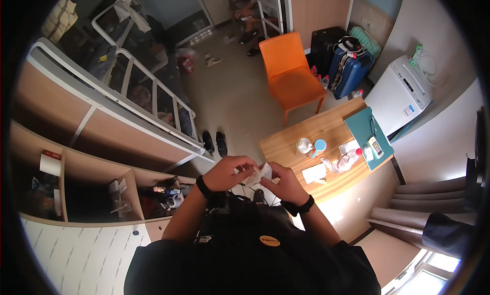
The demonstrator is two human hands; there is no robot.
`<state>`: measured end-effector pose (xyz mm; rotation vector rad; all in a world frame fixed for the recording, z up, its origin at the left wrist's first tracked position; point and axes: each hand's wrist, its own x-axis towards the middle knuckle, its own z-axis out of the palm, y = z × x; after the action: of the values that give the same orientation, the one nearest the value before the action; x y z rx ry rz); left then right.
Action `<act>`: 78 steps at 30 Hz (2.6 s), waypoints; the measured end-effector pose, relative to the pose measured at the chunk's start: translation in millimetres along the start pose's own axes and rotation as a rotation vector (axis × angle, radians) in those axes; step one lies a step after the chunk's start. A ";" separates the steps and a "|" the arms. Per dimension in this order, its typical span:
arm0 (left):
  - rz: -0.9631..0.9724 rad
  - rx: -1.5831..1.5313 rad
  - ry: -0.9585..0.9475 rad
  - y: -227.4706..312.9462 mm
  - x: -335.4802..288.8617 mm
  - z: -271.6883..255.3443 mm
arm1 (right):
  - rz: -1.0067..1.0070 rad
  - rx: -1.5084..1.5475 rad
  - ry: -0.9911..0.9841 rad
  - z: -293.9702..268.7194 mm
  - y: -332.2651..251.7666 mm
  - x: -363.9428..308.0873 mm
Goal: The person wipes a desk surface with a tissue and handles a lapel microphone with a cable.
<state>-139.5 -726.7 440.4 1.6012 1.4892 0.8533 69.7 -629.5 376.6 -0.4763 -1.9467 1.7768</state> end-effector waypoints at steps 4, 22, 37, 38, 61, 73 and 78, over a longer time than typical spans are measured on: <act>-0.049 -0.158 0.190 9.0 -9.4 4.3 | -0.012 0.042 0.100 5.1 0.2 -6.8; 0.167 -0.404 -0.028 -66.5 -7.2 -102.2 | -0.035 0.243 0.725 96.5 -34.1 7.0; 0.033 -0.166 0.259 -208.3 -68.3 -292.3 | 0.563 0.510 1.704 101.7 139.0 -137.1; 0.038 -0.153 0.240 -210.5 -73.9 -295.0 | 0.565 0.436 1.774 100.1 146.1 -145.3; -0.235 -0.476 0.343 -233.0 -10.4 -308.2 | 0.940 -0.649 0.960 66.0 332.3 -109.6; -0.338 -0.133 0.397 -320.0 -53.0 -329.9 | 0.857 -0.528 0.816 4.6 427.5 -153.5; -0.530 -0.061 0.206 -395.1 -55.8 -292.6 | 0.918 -0.382 1.141 14.2 419.2 -148.9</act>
<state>-588.8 -748.3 234.1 1.0159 1.8940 0.7572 164.5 -677.5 -55.6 -2.1813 -1.1947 0.9687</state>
